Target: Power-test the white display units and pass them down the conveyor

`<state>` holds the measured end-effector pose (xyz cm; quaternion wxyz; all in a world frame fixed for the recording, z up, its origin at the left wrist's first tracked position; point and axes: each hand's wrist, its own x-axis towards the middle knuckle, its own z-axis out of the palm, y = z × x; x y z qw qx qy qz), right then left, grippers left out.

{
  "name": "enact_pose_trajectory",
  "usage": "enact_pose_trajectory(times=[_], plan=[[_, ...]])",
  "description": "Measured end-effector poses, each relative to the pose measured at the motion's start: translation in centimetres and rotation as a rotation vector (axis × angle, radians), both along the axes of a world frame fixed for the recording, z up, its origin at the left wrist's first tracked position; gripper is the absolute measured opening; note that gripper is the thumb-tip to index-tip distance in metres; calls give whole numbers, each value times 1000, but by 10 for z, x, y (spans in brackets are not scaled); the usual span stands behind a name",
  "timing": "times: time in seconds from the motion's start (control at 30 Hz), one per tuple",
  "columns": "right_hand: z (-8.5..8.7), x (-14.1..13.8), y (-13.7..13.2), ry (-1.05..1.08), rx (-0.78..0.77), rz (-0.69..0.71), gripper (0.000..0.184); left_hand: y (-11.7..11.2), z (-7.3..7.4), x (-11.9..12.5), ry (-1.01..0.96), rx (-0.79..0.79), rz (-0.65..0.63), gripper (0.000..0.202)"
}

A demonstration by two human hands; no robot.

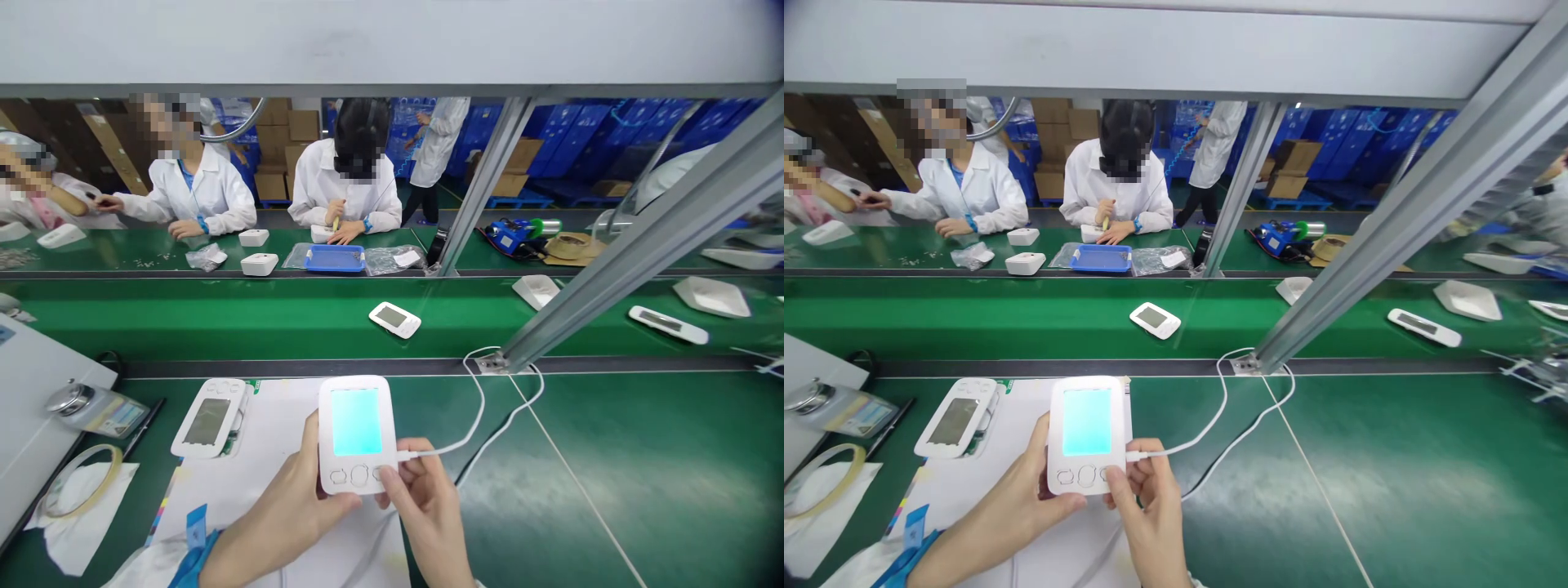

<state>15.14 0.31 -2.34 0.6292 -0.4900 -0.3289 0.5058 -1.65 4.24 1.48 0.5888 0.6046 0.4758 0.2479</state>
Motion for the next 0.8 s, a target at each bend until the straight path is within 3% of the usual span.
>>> enact_pose_trajectory(times=[0.8], plan=[[-5,1,-1,-3,-15,17,34,-1,-1,-1,-4,9,-27,69]])
